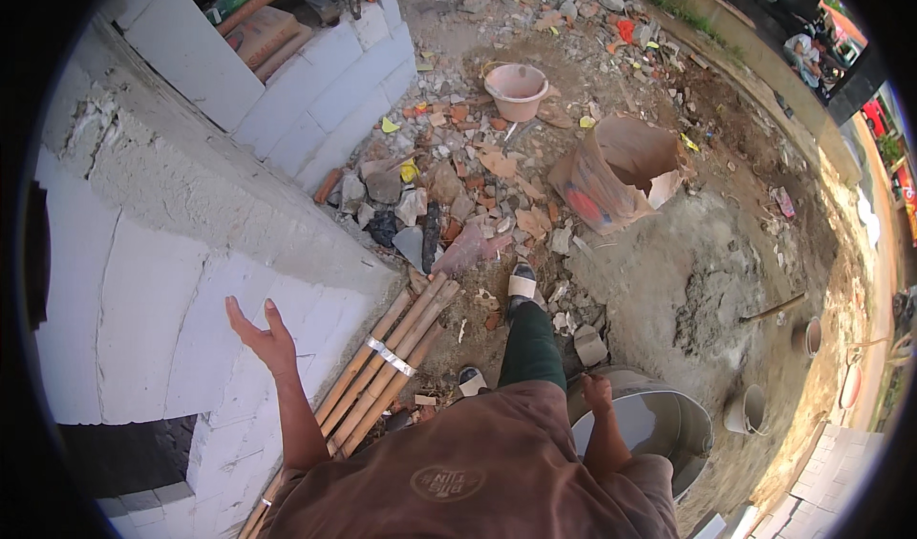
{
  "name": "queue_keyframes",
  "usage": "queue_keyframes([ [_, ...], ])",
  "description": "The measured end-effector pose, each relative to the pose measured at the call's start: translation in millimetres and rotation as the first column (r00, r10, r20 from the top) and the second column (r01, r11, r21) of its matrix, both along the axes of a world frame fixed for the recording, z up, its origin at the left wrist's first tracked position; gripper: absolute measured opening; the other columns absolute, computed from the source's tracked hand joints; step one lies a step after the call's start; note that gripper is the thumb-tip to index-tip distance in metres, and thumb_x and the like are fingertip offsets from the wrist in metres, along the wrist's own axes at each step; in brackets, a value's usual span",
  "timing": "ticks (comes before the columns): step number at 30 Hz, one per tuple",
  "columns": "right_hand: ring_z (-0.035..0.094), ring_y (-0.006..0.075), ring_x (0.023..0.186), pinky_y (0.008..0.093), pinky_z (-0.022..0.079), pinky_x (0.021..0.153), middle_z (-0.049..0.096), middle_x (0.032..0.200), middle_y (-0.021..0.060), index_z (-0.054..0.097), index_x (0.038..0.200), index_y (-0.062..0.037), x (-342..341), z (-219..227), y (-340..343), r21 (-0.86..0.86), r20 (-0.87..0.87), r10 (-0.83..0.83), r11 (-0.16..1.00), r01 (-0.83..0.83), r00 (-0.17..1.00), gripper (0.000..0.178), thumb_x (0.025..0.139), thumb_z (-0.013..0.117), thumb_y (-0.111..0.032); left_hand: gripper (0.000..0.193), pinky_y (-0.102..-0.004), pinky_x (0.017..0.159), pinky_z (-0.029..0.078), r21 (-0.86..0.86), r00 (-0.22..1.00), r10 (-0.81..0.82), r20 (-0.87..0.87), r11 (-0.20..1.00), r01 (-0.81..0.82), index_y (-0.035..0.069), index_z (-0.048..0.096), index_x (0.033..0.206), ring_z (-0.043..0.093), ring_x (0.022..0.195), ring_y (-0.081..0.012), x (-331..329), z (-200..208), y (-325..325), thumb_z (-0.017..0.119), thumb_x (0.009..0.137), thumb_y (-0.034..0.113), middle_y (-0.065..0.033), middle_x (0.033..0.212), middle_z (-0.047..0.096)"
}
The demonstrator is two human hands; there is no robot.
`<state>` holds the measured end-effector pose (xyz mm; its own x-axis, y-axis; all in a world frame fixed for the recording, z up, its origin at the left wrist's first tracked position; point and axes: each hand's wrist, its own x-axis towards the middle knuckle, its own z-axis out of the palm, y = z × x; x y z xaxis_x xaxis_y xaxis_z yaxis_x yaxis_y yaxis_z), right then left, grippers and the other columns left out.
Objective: The person walks around a construction site, picks up a concrete block, carries it to a partially built wall, and uses a trowel to apply mortar to the top of the wall before placing the block. The person then adjusts the block's position.
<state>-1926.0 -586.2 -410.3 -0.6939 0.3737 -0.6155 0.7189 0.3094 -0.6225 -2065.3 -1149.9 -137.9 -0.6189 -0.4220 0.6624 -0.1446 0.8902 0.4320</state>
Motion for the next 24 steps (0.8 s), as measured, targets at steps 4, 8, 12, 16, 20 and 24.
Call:
queue_keyframes([
  [4, 0.063, 0.0213, 0.068, 0.0319, 0.049, 0.065, 0.065, 0.078, 0.0159, 0.06, 0.103, 0.0061, -195.5, -19.6, -22.2, -0.016, -0.139, 0.153, 0.987, -0.157, 0.978, 0.044, 0.083, 0.059, -0.033, 0.071, -0.0493, 0.107, 0.019, -0.128, 0.963, 0.071, -0.26, 0.986, -0.107, -0.004, 0.016, 0.138, 0.017, 0.133, -0.0402, -103.0, 25.9, 0.3, 0.057, 0.087, 0.026, -0.0278, 0.143, 0.013],
  [8, 0.061, 0.0194, 0.073, 0.0301, 0.048, 0.065, 0.064, 0.082, 0.0139, 0.055, 0.111, 0.0058, -411.4, -74.3, -42.4, -0.043, -0.295, 0.167, 0.981, -0.188, 0.941, 0.049, 0.084, 0.059, -0.035, 0.084, -0.0467, 0.109, 0.015, -0.057, 0.893, 0.407, -0.193, 0.904, -0.424, -0.002, 0.006, 0.142, 0.009, 0.137, -0.0386, -164.1, 18.8, -7.3, 0.048, 0.09, 0.048, -0.0263, 0.147, 0.005],
  [12, 0.061, 0.0283, 0.082, 0.0342, 0.048, 0.074, 0.062, 0.096, 0.0176, 0.05, 0.117, 0.0069, -609.5, -137.9, -63.0, 0.233, -0.261, 0.35, 0.927, -0.293, 0.9, 0.053, 0.084, 0.058, -0.033, 0.097, -0.0451, 0.105, 0.029, -0.139, 0.672, 0.737, -0.07, 0.66, -0.738, -0.002, -0.001, 0.142, 0.02, 0.134, -0.038, -179.1, 4.6, -17.9, 0.048, 0.085, 0.059, -0.0291, 0.146, 0.003],
  [16, 0.054, 0.0413, 0.104, 0.0434, 0.042, 0.09, 0.055, 0.111, 0.0289, 0.041, 0.126, 0.006, -777.7, -167.9, -86.9, 0.471, -0.226, 0.466, 0.821, -0.323, 0.856, 0.064, 0.082, 0.055, -0.038, 0.07, -0.051, 0.099, 0.034, -0.22, 0.548, 0.813, -0.197, 0.508, -0.833, 0.008, 0.031, 0.139, 0.037, 0.122, -0.0412, -168.0, -6.1, -43.5, 0.057, 0.084, 0.043, -0.03, 0.13, 0.04],
  [20, 0.058, 0.0411, 0.094, 0.0449, 0.049, 0.079, 0.056, 0.111, 0.027, 0.045, 0.122, 0.0061, -924.9, -256.5, -59.9, 0.575, -0.091, 0.383, 0.774, -0.265, 0.919, 0.067, 0.084, 0.05, -0.05, 0.075, -0.0486, 0.103, 0.03, -0.119, 0.403, 0.911, -0.093, 0.391, -0.912, 0.005, 0.026, 0.139, 0.032, 0.126, -0.0391, -219.8, -11.4, -18.1, 0.058, 0.083, 0.045, -0.0256, 0.135, 0.035],
  [24, 0.062, 0.0249, 0.07, 0.0388, 0.053, 0.056, 0.059, 0.097, 0.0197, 0.053, 0.113, 0.0045, -1007.9, -242.7, -74.7, 0.197, 0.061, -0.018, 0.98, 0.006, 0.998, 0.068, 0.083, 0.051, -0.056, 0.081, -0.0476, 0.104, 0.028, -0.234, 0.424, 0.898, -0.117, 0.39, -0.89, 0.003, 0.021, 0.139, 0.028, 0.128, -0.0384, -265.3, -21.0, -4.9, 0.059, 0.082, 0.047, -0.0262, 0.137, 0.028],
])
